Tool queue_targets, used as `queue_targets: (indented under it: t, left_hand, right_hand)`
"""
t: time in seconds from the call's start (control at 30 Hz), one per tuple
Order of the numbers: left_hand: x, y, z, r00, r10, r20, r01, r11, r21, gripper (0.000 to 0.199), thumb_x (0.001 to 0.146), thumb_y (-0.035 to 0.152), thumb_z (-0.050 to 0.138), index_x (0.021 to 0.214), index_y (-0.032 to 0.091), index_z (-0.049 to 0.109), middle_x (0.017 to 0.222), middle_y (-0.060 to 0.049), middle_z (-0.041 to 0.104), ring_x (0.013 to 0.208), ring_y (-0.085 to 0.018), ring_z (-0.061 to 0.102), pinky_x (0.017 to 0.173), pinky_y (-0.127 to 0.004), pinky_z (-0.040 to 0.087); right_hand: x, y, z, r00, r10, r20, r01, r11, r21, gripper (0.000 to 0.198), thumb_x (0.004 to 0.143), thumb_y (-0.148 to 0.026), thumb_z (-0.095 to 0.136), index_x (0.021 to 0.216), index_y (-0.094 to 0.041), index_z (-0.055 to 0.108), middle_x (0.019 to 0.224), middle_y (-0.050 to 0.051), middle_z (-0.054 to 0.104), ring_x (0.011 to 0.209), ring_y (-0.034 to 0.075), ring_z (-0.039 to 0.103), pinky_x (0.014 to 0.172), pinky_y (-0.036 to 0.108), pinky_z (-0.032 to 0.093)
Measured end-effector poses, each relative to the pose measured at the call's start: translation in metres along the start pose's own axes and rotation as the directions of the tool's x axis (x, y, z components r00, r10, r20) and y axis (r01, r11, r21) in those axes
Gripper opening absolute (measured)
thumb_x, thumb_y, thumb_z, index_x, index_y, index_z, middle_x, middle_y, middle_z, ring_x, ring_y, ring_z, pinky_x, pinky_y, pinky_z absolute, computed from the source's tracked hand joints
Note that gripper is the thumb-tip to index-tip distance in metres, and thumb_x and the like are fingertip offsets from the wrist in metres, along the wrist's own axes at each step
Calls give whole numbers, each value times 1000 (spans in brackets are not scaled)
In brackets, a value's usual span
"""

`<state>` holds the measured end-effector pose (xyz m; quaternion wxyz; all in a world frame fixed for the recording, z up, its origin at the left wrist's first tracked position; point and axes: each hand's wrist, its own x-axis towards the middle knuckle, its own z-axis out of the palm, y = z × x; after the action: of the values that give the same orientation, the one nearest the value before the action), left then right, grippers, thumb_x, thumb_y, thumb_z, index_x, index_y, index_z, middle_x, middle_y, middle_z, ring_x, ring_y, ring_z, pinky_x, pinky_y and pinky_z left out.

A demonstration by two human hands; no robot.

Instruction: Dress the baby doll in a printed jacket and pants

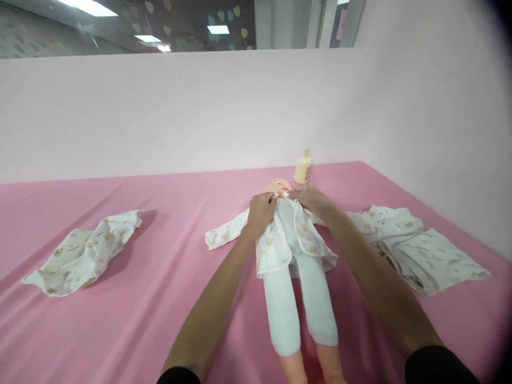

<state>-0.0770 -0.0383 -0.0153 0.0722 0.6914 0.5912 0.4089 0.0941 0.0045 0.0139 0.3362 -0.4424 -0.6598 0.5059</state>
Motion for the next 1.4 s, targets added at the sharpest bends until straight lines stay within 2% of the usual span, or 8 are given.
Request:
queue_targets:
  t: [0.1, 0.27, 0.4, 0.53, 0.63, 0.7, 1.17, 1.4]
  left_hand:
    - [0, 1, -1, 1000, -8, 3, 8, 999, 35, 34, 90, 18, 43, 60, 20, 29, 56, 3, 33, 58, -14, 29, 60, -29, 23]
    - [1, 2, -1, 999, -31, 7, 31, 997, 64, 34, 92, 21, 43, 59, 20, 34, 56, 2, 39, 58, -14, 34, 61, -28, 25]
    - [0, 1, 0, 1000, -28, 5, 27, 997, 78, 33, 92, 23, 44, 60, 20, 44, 58, 1, 47, 59, -14, 41, 62, -28, 28]
    - [0, 0, 2, 999, -44, -4, 44, 997, 58, 23, 92, 23, 46, 79, 20, 65, 71, -2, 63, 69, -16, 53, 68, -27, 34]
    - [1, 0, 2, 997, -77, 3, 77, 995, 58, 22, 90, 23, 48, 97, 19, 69, 78, -2, 68, 73, -17, 57, 70, -27, 37]
    - [1, 1, 2, 995, -94, 10, 93, 993, 72, 23, 90, 23, 48, 99, 19, 69, 79, -3, 69, 74, -18, 58, 71, -28, 38]
    - [1, -1, 4, 1000, -22, 3, 22, 993, 114, 24, 92, 22, 48, 92, 19, 71, 79, -3, 70, 74, -17, 58, 71, -28, 37]
    - [0, 2, 5, 1000, 8, 14, -11, 981, 195, 29, 95, 25, 46, 74, 18, 66, 72, -4, 66, 68, -17, 55, 66, -29, 32]
  right_hand:
    - [-2, -2, 0, 1000, 27, 13, -27, 999, -33, 29, 74, -19, 66, 56, -21, 43, 53, -5, 35, 48, 9, 29, 48, 27, 21]
    - [-5, -6, 1, 996, 74, -39, -78, 992, -103, 15, 72, -16, 65, 64, -20, 53, 53, -5, 38, 50, 10, 32, 49, 27, 23]
    - [-5, -6, 1, 998, 66, -8, -67, 994, -85, 20, 72, -15, 64, 58, -20, 50, 52, -4, 37, 49, 9, 29, 49, 27, 21]
    - [-4, -9, 2, 997, 71, -29, -70, 997, 34, 21, 72, -12, 62, 57, -19, 50, 55, -3, 39, 51, 10, 33, 51, 27, 26]
    - [-4, -12, 3, 990, 126, -70, -119, 987, 105, 22, 71, -9, 61, 56, -18, 48, 55, -3, 38, 53, 10, 37, 51, 26, 30]
    - [-4, -13, 4, 983, 159, -89, -147, 981, 124, 23, 70, -8, 61, 55, -19, 47, 55, -4, 37, 53, 10, 37, 51, 26, 31]
    - [-5, -15, 9, 986, 157, -60, -132, 945, 299, 19, 71, -7, 62, 57, -16, 52, 56, -2, 46, 57, 11, 44, 54, 25, 39]
    - [3, -2, 12, 996, 80, -36, -66, 952, 299, 20, 71, -8, 62, 57, -18, 51, 56, -2, 46, 58, 12, 44, 54, 25, 37]
